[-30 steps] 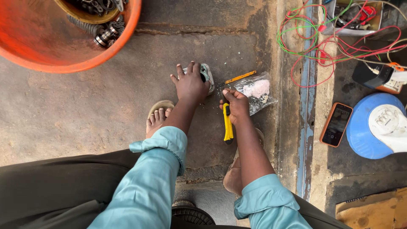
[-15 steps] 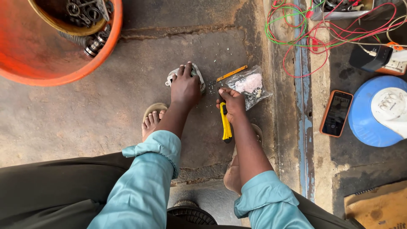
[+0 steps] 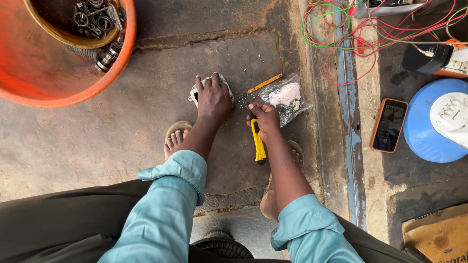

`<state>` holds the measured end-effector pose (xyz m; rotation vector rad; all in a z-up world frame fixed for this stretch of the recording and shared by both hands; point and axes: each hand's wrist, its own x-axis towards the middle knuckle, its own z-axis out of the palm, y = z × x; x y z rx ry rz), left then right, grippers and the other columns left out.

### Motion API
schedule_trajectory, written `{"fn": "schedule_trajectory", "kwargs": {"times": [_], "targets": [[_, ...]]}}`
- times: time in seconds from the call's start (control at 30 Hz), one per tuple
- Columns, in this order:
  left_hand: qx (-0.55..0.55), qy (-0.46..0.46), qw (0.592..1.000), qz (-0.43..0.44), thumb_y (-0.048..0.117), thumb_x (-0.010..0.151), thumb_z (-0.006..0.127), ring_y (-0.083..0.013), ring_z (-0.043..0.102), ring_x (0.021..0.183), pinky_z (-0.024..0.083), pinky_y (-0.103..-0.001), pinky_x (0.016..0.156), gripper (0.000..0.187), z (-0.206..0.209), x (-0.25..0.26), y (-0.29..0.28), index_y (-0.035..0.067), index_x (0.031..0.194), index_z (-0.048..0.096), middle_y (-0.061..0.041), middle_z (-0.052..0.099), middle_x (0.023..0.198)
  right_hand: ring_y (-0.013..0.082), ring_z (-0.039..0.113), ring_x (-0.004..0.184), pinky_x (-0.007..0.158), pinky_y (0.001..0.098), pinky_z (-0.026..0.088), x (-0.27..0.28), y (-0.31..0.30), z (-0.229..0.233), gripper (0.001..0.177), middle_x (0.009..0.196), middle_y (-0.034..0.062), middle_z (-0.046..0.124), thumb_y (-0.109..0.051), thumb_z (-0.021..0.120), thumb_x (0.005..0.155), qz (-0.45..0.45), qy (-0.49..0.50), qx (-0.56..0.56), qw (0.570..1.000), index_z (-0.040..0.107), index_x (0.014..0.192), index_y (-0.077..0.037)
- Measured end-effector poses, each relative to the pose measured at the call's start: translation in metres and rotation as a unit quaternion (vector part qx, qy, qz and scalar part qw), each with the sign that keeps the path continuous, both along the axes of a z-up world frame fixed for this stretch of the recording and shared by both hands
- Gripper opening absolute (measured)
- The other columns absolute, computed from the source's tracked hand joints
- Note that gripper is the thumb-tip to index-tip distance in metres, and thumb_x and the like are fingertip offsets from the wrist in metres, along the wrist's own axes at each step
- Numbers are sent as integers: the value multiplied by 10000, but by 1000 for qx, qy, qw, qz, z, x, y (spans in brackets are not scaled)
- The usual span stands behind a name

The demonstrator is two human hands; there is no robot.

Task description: Scraping off an old gasket from a motorcycle cylinder block using a utility knife.

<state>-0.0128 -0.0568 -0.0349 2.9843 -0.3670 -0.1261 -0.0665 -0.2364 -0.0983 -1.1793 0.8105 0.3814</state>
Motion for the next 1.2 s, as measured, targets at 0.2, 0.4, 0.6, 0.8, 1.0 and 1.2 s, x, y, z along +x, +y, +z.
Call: {"fn": "schedule_trajectory", "kwargs": {"times": [0.2,0.4,0.6,0.8,1.0,1.2], "targets": [[-38,116,989,85,206,1061,518,-316,722,778,241,-618,1201,263,17,33,4,12,1088,693,-172,725,988,151,672,632,559,322,609,1,5,-2,140,798,57,687,-130,777,921,-5,-3,15,1000,693,959,-25],[-203,191,947,163,271,984,664,-237,719,1021,313,-499,1223,128,12,58,33,214,1051,757,-47,779,1061,168,695,668,592,325,618,2,2,-6,138,814,73,698,-116,777,901,-23,2,11,1000,691,963,-28],[-308,109,945,-15,231,575,938,-268,516,1271,266,-530,1054,430,51,46,1,123,862,637,-53,662,1288,194,690,700,620,342,612,1,-7,-15,164,820,71,687,-117,782,915,-54,23,45,997,660,1006,-56],[-191,194,959,75,484,888,826,-250,581,1378,383,-466,1217,452,51,40,17,142,1132,662,-59,694,1352,216,701,628,559,379,623,2,0,9,157,815,103,700,-180,658,956,-37,35,0,999,618,1041,-54],[20,198,979,35,439,598,974,-364,483,1363,469,-531,1058,1299,33,4,27,176,1616,211,-135,452,1500,138,642,588,496,300,540,3,5,4,200,848,71,695,-114,678,977,63,-30,-74,995,646,1167,-59],[34,218,967,126,433,676,934,-378,515,1305,560,-491,943,1309,7,-30,19,140,1663,126,-165,431,1502,88,606,570,485,252,506,-2,32,35,283,803,53,715,-99,692,960,133,-102,-177,970,725,1236,-45]]}}
